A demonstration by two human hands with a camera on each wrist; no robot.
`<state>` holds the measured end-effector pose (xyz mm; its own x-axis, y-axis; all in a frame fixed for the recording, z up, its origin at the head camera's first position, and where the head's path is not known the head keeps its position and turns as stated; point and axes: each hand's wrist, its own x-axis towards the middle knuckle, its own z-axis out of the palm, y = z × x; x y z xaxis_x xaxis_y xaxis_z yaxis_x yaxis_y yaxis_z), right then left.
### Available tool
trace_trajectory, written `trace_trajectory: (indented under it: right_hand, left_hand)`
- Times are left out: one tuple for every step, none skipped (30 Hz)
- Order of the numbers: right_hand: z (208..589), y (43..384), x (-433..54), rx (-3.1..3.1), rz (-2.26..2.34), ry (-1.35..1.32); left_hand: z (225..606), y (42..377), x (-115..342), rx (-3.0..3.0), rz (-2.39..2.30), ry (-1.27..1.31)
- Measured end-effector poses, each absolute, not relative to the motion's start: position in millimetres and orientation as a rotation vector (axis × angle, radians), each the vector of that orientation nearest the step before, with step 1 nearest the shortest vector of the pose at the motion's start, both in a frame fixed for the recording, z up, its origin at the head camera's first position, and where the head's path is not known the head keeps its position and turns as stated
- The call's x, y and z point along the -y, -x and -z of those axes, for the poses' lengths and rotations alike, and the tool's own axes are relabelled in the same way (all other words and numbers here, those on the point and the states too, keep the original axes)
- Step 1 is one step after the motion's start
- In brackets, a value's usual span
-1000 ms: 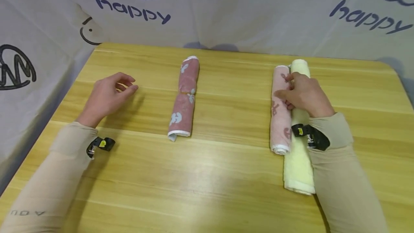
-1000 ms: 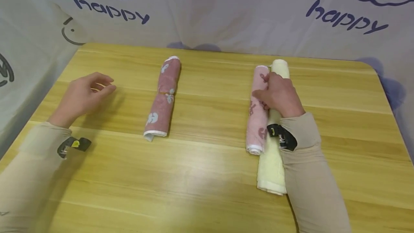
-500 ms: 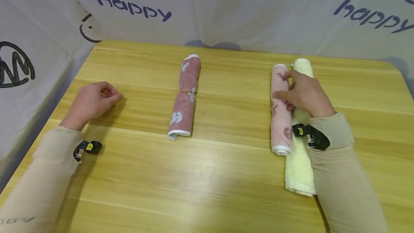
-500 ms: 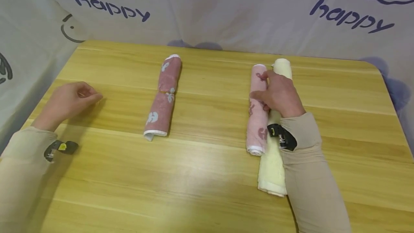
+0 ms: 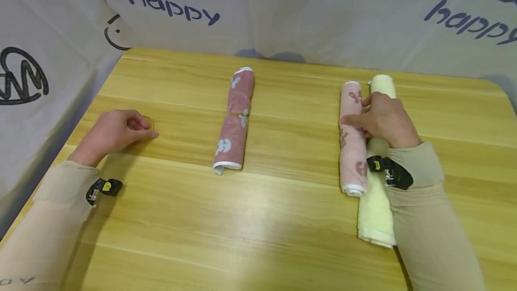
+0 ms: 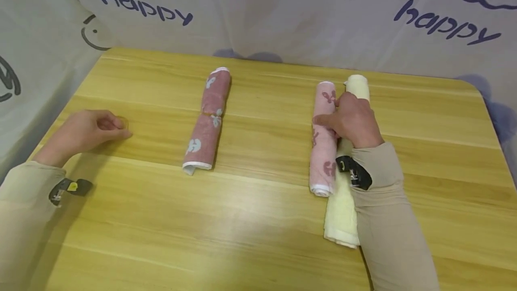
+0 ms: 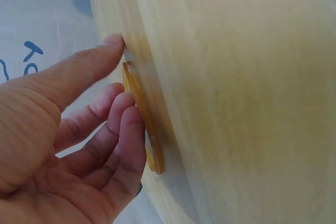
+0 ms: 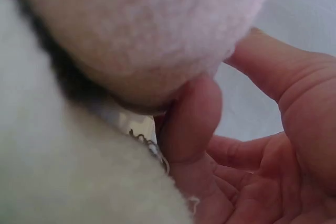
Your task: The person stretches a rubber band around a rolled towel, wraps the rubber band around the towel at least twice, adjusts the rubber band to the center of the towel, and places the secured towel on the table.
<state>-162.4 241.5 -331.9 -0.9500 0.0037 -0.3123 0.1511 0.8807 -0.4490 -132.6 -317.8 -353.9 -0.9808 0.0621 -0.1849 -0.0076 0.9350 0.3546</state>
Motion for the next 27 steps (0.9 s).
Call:
trace_trajectory:
  right_hand:
    - [332.0, 162.4, -241.5, -2.749, 0.688, -0.116]
    - [332.1, 162.2, -241.2, -2.752, 0.686, -0.119]
    - [332.1, 162.1, -241.0, -2.752, 0.687, -0.123]
    - [332.1, 161.9, -240.7, -2.752, 0.687, -0.127]
    - [332.1, 161.8, -240.3, -2.751, 0.686, -0.13]
    - [332.1, 161.8, -239.8, -2.748, 0.684, -0.13]
    - [332.2, 161.8, -239.2, -2.746, 0.679, -0.128]
    - [332.2, 161.9, -238.4, -2.744, 0.674, -0.125]
    - [332.1, 162.2, -238.1, -2.74, 0.671, -0.117]
    - [332.2, 162.3, -237.3, -2.737, 0.667, -0.108]
    - [332.3, 162.6, -236.5, -2.736, 0.664, -0.098]
    - [332.5, 163.0, -236.1, -2.736, 0.66, -0.084]
    - [332.6, 163.3, -235.5, -2.733, 0.658, -0.078]
    - [332.8, 163.6, -234.9, -2.732, 0.656, -0.07]
    - [333.1, 163.8, -234.4, -2.73, 0.655, -0.06]
    - [333.7, 164.0, -233.5, -2.731, 0.649, -0.049]
    - [334.3, 164.3, -232.8, -2.729, 0.644, -0.041]
    - [334.8, 164.4, -232.0, -2.724, 0.638, -0.035]
    - [335.5, 164.5, -230.8, -2.718, 0.631, -0.033]
    - [336.4, 164.6, -229.7, -2.715, 0.623, -0.031]
    - [337.2, 164.7, -228.4, -2.711, 0.613, -0.03]
    - [338.0, 164.8, -227.4, -2.705, 0.609, -0.034]
    - [338.5, 164.8, -226.3, -2.697, 0.609, -0.041]
    - [339.0, 164.5, -225.3, -2.694, 0.606, -0.047]
    - [339.6, 164.5, -224.4, -2.69, 0.606, -0.052]
    - [340.2, 164.4, -223.5, -2.686, 0.605, -0.058]
    - [340.7, 164.4, -222.6, -2.684, 0.601, -0.062]
  left_hand:
    - [354.1, 132.5, 317.6, -2.897, -0.535, -0.049]
    - [354.2, 132.4, 317.3, -2.899, -0.537, -0.06]
    - [354.5, 132.6, 317.6, -2.899, -0.537, -0.071]
    - [354.8, 132.7, 318.1, -2.9, -0.536, -0.085]
    - [355.1, 132.6, 318.2, -2.903, -0.533, -0.097]
    - [355.3, 132.6, 318.3, -2.905, -0.527, -0.107]
    - [355.6, 132.6, 318.6, -2.913, -0.518, -0.112]
    - [355.7, 132.4, 318.9, -2.919, -0.51, -0.117]
    - [355.7, 132.1, 319.1, -2.925, -0.502, -0.119]
    - [355.6, 131.8, 319.5, -2.931, -0.495, -0.124]
    - [355.4, 131.5, 319.4, -2.938, -0.488, -0.125]
    - [355.2, 131.4, 319.6, -2.944, -0.481, -0.127]
    - [355.0, 131.2, 320.3, -2.949, -0.476, -0.136]
    - [354.9, 131.1, 320.9, -2.951, -0.473, -0.143]
    - [354.8, 131.0, 321.0, -2.955, -0.466, -0.149]
    - [354.8, 130.9, 321.2, -2.962, -0.458, -0.156]
    - [354.7, 130.6, 320.9, -2.973, -0.452, -0.157]
    - [354.5, 130.3, 320.9, -2.979, -0.45, -0.155]
    - [354.2, 130.0, 321.4, -2.98, -0.453, -0.152]
    - [353.8, 129.7, 321.3, -2.983, -0.454, -0.143]
    - [353.2, 129.4, 321.3, -2.985, -0.457, -0.133]
    - [352.5, 129.3, 321.4, -2.986, -0.466, -0.125]
    - [351.6, 129.1, 321.3, -2.984, -0.475, -0.116]
    - [351.0, 129.1, 321.4, -2.983, -0.481, -0.111]
    - [350.2, 129.3, 321.7, -2.982, -0.488, -0.108]
    - [349.5, 129.3, 322.0, -2.983, -0.493, -0.102]
    - [348.8, 129.5, 322.1, -2.986, -0.502, -0.097]
